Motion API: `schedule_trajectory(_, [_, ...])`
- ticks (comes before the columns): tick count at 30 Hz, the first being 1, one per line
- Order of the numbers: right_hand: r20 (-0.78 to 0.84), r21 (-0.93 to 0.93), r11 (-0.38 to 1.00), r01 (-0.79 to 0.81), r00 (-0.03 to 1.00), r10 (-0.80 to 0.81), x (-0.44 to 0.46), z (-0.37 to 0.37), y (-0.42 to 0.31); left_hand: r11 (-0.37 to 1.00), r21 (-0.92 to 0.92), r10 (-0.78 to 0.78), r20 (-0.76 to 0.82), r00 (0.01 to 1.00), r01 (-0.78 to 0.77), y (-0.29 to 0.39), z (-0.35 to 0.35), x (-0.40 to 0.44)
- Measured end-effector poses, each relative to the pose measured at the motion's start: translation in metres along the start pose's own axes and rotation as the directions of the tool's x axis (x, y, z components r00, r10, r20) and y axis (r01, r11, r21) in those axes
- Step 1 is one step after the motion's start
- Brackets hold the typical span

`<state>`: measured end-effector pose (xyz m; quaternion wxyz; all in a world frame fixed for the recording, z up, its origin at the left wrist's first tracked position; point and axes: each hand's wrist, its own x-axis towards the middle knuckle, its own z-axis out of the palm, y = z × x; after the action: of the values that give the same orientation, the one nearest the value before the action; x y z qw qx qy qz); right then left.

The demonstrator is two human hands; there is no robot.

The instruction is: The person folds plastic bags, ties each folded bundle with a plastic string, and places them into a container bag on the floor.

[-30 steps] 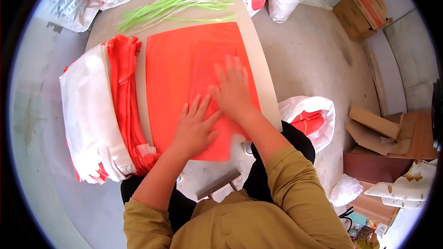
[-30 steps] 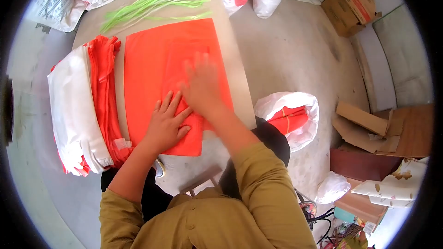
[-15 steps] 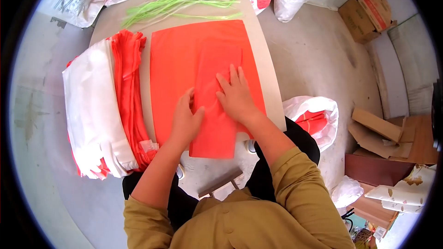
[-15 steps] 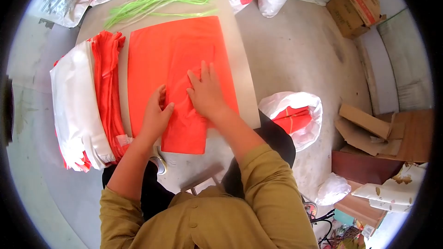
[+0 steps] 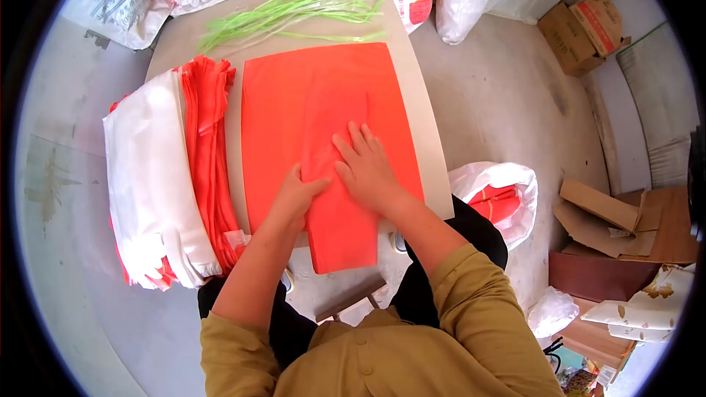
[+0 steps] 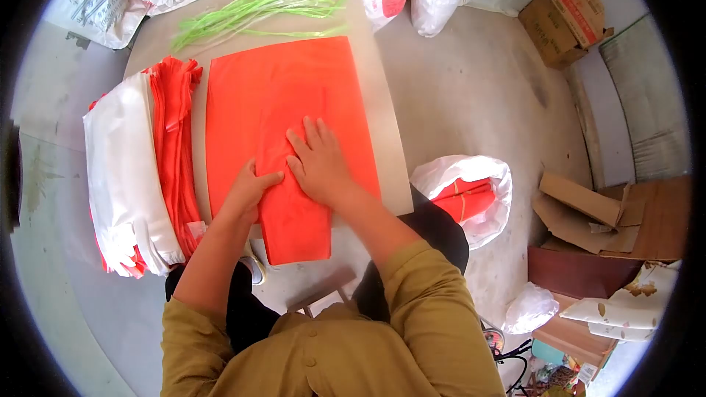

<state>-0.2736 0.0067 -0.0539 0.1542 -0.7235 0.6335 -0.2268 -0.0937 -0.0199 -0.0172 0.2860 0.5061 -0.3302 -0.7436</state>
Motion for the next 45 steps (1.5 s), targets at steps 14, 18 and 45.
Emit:
schedule_trajectory(14, [0.043, -0.126, 0.992, 0.015, 0.999, -0.009, 0.005, 0.006, 0.008, 0.977, -0.209, -0.050, -0.034, 0.998, 0.042, 0.001, -0.070, -0.062])
schedule_trajectory(18, [0.029, -0.186, 0.982, -0.036, 0.999, 0.042, 0.035, -0.009, 0.027, 0.945, -0.326, 0.037, 0.015, 0.999, -0.030, -0.004, -0.073, -0.060])
schedule_trajectory(45, [0.408, 0.791, 0.544, -0.281, 0.904, -0.125, 0.010, -0.037, -0.019, 0.967, -0.254, 0.051, 0.141, 0.989, -0.013, -0.002, -0.033, -0.038])
